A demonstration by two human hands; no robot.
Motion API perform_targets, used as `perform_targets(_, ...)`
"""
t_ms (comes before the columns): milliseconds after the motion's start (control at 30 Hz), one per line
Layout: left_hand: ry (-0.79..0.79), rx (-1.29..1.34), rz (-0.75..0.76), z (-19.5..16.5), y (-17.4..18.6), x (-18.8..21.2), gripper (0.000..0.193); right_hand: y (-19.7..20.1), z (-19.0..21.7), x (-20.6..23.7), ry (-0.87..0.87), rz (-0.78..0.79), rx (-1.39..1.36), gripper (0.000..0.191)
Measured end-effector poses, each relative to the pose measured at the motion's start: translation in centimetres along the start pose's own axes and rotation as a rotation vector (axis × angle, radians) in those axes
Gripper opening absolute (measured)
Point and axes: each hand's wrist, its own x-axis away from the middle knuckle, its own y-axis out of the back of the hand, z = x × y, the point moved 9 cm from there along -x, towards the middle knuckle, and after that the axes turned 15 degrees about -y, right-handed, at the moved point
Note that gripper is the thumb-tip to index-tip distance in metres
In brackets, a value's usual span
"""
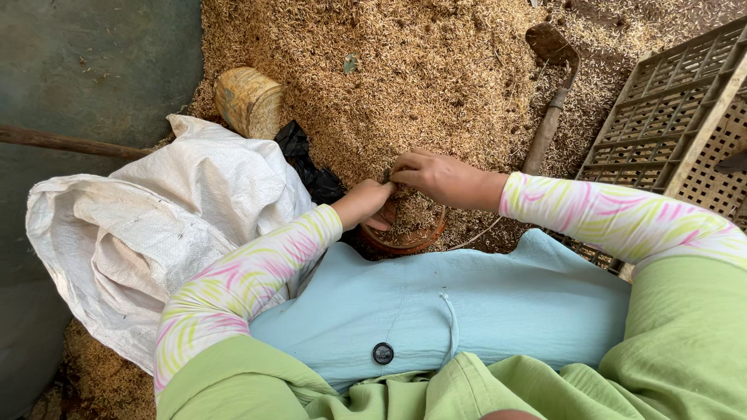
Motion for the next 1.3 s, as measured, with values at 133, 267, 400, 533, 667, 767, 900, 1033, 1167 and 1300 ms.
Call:
perform_targets(133, -0.066, 0.046, 0.033, 2.2, -0.4, -1.2, 0.044, -2.2, -0.1, 0.7, -0.008, 0.053, 0.057, 0.036)
perform_targets(267, -0.076, 0.049, 0.009, 2.7, -0.3, -1.7, 0.046, -3.7, -0.3, 0.3, 0.046, 0.033, 0.109, 0.035)
perform_targets(400, 0.002, 0.074, 0.069, 1.6, -0.4, -0.6, 0.05, -2.5, -3.8, -1.3, -0.121, 0.149, -0.225, 0.026)
perform_targets(533, 0.107, -0.015, 0.097, 0.6, 0.0, 1.2, 0.048, 2.3, -6.7, -0.1, -0.257, 0.082, -0.414, 0.026)
perform_targets(667, 0.109, -0.022, 0.138, -0.2, -0.6, 2.4, 0.038, 3.3, -5.3, 1.1, -0.256, 0.16, -0.3, 0.028)
perform_targets(767, 0.107, 0.025, 0.148, -0.5, -1.3, 2.8, 0.039, 2.6, -2.2, 1.5, -0.145, 0.178, -0.254, 0.04)
perform_targets(900, 0.089, 0.005, 0.127, -0.7, -1.6, 2.4, 0.044, 1.7, -0.2, 1.5, -0.007, 0.122, -0.194, 0.03)
perform_targets(1033, 0.03, 0.001, 0.148, -0.3, -1.7, 2.2, 0.046, 1.3, -2.1, 1.2, 0.036, 0.062, -0.217, 0.017)
perform_targets(1167, -0.011, -0.387, 0.297, 1.0, -0.2, 2.1, 0.039, 3.6, -9.1, 1.6, -0.198, -0.08, -0.138, 0.01)
perform_targets(1300, -0.331, -1.004, 0.158, -0.9, 2.5, 1.4, 0.024, 6.4, -14.4, 3.6, -0.331, -0.28, 0.491, 0.034)
